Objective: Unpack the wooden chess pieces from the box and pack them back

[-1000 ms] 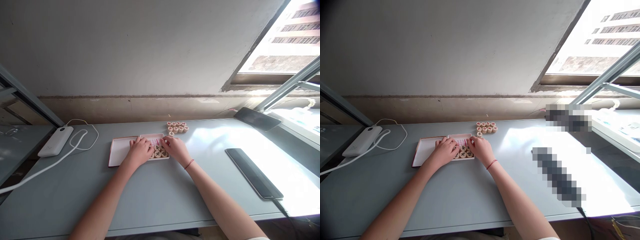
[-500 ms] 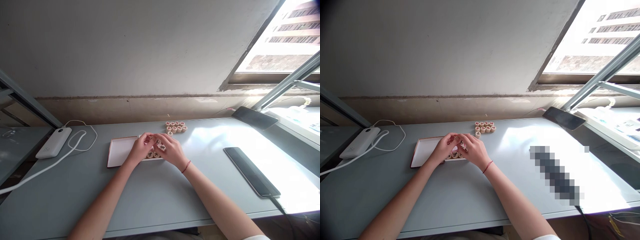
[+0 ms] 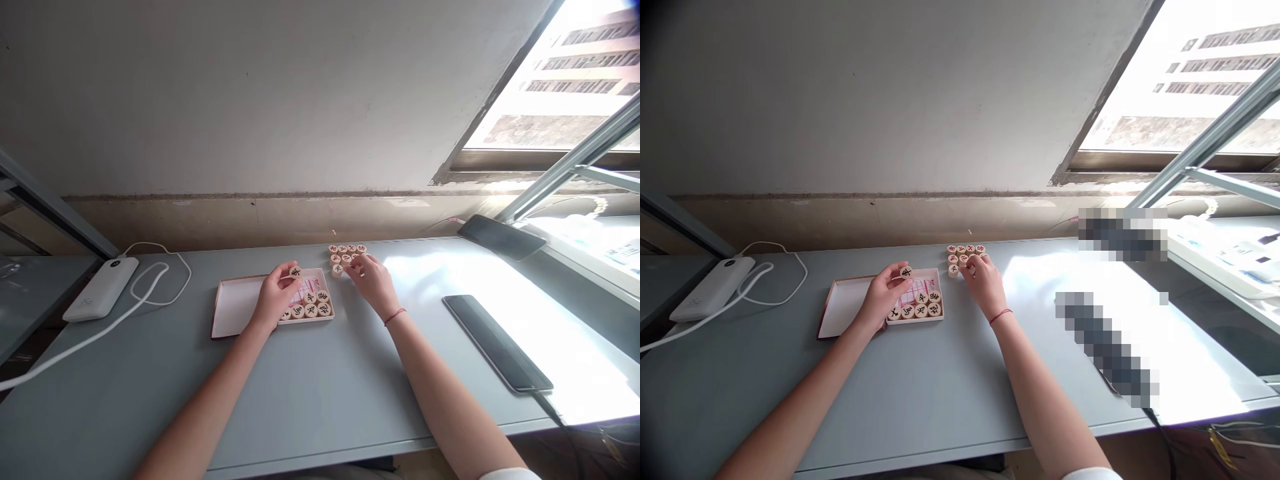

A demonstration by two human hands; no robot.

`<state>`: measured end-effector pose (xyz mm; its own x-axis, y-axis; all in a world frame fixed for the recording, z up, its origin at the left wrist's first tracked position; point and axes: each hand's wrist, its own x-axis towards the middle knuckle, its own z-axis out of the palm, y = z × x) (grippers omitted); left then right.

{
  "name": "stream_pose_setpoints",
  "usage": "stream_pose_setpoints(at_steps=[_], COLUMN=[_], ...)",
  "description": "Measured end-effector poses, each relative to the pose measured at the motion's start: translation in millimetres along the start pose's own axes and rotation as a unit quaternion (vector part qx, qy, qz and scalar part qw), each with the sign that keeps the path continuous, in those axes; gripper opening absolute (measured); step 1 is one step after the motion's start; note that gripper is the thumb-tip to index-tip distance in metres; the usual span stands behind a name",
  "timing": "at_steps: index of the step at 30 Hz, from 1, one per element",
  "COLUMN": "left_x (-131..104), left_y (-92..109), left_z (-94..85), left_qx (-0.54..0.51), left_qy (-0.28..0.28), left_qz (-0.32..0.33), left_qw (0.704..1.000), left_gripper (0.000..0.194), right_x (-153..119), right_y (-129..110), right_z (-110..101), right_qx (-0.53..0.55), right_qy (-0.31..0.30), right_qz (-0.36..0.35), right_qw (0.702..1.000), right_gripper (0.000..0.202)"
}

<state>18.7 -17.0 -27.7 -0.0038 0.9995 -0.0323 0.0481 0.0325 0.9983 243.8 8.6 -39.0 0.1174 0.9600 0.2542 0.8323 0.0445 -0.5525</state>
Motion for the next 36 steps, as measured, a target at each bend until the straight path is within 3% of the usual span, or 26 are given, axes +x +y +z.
stream_pose_setpoints(at_steps=[3, 5, 9, 12, 15, 18, 21, 23, 26, 32, 36], left_x=[-3, -6, -13, -16, -17, -15, -7, 4, 22, 42, 41], left_y=[3, 6, 11, 9, 5, 4, 9, 13, 18, 15, 12], left_z=[1.1, 2.2, 6.2, 10.0, 12.2, 12.6, 15.1, 20.4, 35.5, 74.3, 87.0], left_qx=[0.028, 0.064, 0.186, 0.257, 0.284, 0.304, 0.355, 0.425, 0.542, 0.573, 0.58], left_qy=[-0.025, -0.034, -0.024, -0.031, -0.047, -0.044, -0.032, -0.036, -0.068, -0.082, -0.072], left_qz=[-0.007, 0.002, 0.102, 0.202, 0.236, 0.245, 0.249, 0.229, 0.178, 0.15, 0.134], left_qw=[0.999, 0.997, 0.977, 0.944, 0.928, 0.92, 0.9, 0.875, 0.819, 0.801, 0.8], left_gripper=[0.041, 0.041, 0.032, 0.026, 0.027, 0.025, 0.023, 0.023, 0.027, 0.025, 0.021], right_x=[1, 0, -11, -25, -33, -27, -14, -7, -1, -1, -1], right_y=[5, 1, -28, -57, -71, -62, -39, -24, -9, -2, -1], right_z=[2, -1, -10, -12, -12, -14, -18, -18, -13, -7, -10], right_qx=[-0.042, -0.046, 0.056, 0.152, 0.161, 0.132, 0.049, -0.013, -0.067, -0.062, -0.08], right_qy=[-0.047, -0.036, 0.007, -0.075, -0.117, -0.102, -0.037, -0.02, -0.052, -0.057, -0.066], right_qz=[-0.012, -0.02, -0.058, -0.11, -0.127, -0.104, -0.037, 0.002, 0.016, -0.023, -0.024], right_qw=[0.998, 0.998, 0.997, 0.979, 0.972, 0.981, 0.997, 1.0, 0.996, 0.996, 0.994], right_gripper=[0.017, 0.024, 0.028, 0.023, 0.015, 0.009, 0.012, 0.015, 0.013, 0.012, 0.017])
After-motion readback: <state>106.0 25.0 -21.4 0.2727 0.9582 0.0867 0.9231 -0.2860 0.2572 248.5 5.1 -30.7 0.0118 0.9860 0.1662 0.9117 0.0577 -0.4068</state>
